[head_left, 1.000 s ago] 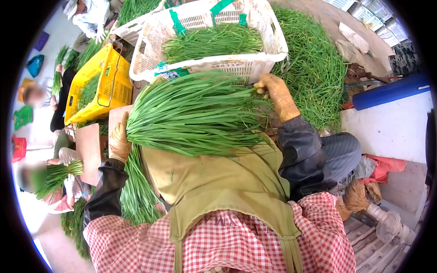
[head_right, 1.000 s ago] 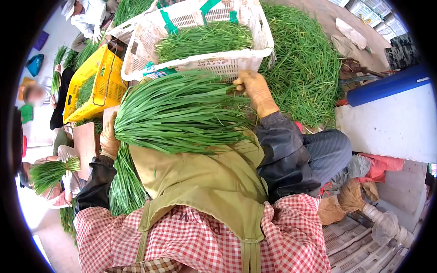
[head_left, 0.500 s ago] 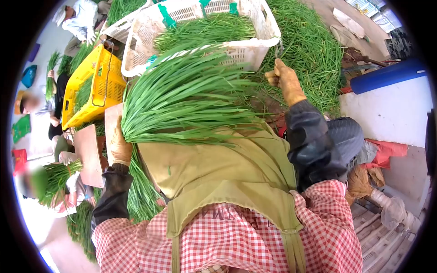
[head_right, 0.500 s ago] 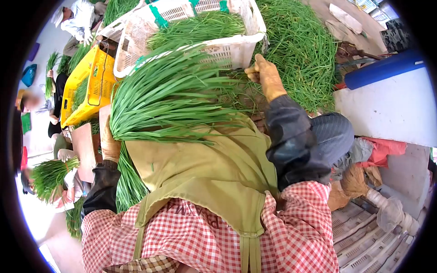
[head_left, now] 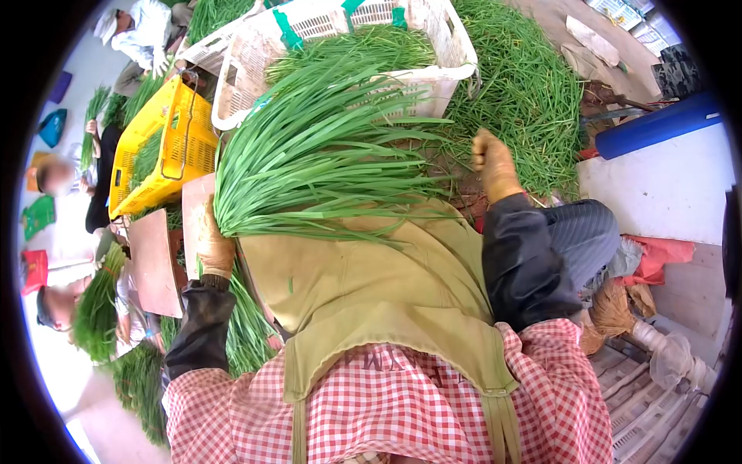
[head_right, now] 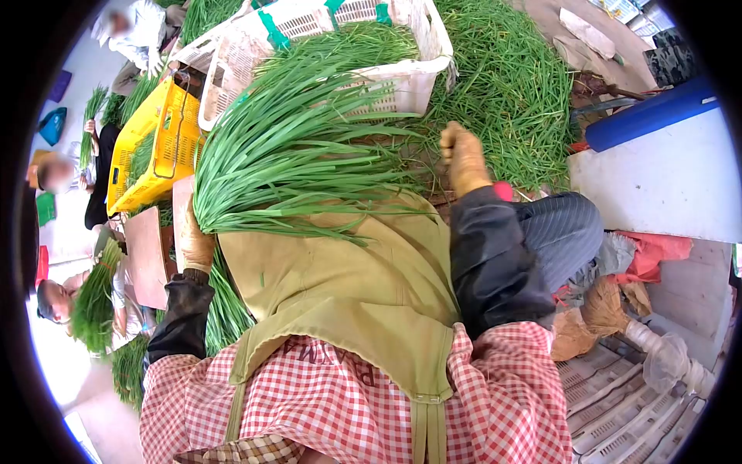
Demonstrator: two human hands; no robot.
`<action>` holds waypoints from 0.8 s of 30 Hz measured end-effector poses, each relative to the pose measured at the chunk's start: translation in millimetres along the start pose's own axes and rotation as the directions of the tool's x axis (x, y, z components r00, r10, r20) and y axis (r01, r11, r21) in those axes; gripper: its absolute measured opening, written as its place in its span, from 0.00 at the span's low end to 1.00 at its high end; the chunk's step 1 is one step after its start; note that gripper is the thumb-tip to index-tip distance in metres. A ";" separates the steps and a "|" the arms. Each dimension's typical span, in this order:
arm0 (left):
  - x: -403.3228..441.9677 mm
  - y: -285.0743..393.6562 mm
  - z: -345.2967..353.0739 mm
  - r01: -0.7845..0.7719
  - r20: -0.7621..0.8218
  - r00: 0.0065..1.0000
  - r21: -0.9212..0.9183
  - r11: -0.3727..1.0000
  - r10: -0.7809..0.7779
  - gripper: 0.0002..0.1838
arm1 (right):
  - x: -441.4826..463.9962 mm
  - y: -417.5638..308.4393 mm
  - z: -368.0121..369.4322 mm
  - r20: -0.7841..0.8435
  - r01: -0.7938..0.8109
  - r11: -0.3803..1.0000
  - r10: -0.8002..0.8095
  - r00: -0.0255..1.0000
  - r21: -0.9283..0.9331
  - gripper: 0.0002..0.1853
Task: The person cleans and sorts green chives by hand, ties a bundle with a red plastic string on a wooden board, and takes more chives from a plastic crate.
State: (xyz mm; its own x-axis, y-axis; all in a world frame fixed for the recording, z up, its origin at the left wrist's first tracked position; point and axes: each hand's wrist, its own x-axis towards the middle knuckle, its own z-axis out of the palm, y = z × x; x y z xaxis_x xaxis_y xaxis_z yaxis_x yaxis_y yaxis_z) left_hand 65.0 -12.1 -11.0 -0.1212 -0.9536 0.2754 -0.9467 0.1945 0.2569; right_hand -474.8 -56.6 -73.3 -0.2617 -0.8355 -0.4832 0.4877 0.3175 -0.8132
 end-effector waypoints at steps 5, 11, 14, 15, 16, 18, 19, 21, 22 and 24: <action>-3.2 -23.4 17.7 -0.044 -0.026 0.999 -0.084 0.996 0.042 0.41 | -55.0 -42.3 3.3 0.082 -0.130 0.858 0.195 0.977 -0.497 0.17; 3.0 -40.9 31.2 0.039 0.032 0.999 -0.303 0.952 -0.031 0.42 | -101.9 6.5 28.7 0.276 -0.147 0.767 0.392 0.877 -0.625 0.20; 1.5 -26.0 23.3 0.051 0.031 0.998 -0.219 0.974 -0.046 0.41 | -54.2 43.7 17.5 0.278 -0.177 0.925 0.276 0.920 -0.336 0.16; -2.7 -15.1 18.2 0.007 -0.018 1.000 -0.138 0.990 -0.010 0.41 | -43.4 42.1 8.0 0.099 -0.234 0.942 0.264 0.959 -0.242 0.15; -3.3 -10.5 14.4 -0.037 -0.070 0.997 -0.054 0.998 0.033 0.40 | -34.5 37.1 -9.4 0.008 -0.125 0.967 0.130 0.992 -0.224 0.15; -3.9 -13.4 12.4 -0.039 -0.088 0.995 -0.047 0.998 0.035 0.40 | -32.9 20.5 -15.9 -0.084 -0.005 0.976 -0.013 0.996 -0.218 0.15; -5.5 -14.0 14.0 -0.040 -0.095 0.995 -0.043 0.998 0.036 0.40 | -46.1 -1.2 -7.7 -0.011 -0.065 0.952 0.065 0.998 -0.298 0.16; -6.0 -15.4 17.2 -0.007 -0.085 0.996 -0.083 0.997 0.000 0.35 | -72.3 -26.8 11.8 0.080 -0.106 0.915 0.148 0.986 -0.388 0.17; -6.4 -12.2 15.8 -0.070 -0.143 0.988 -0.026 0.997 0.065 0.32 | -84.4 -28.3 33.0 0.190 -0.029 0.877 0.136 0.972 -0.479 0.18; -5.0 -15.6 -1.5 -0.104 -0.201 0.971 0.133 0.986 0.130 0.28 | -91.1 -19.3 76.0 0.361 0.136 0.850 0.067 0.930 -0.508 0.20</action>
State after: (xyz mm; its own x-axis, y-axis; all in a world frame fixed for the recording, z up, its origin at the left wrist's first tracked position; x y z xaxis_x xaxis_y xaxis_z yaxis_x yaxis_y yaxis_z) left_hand 80.8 -10.0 -14.9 -0.1803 -0.8545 0.4872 -0.9602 0.2603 0.1013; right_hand -397.1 -20.7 11.0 0.0898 -0.9176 -0.3872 -0.0441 0.3847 -0.9220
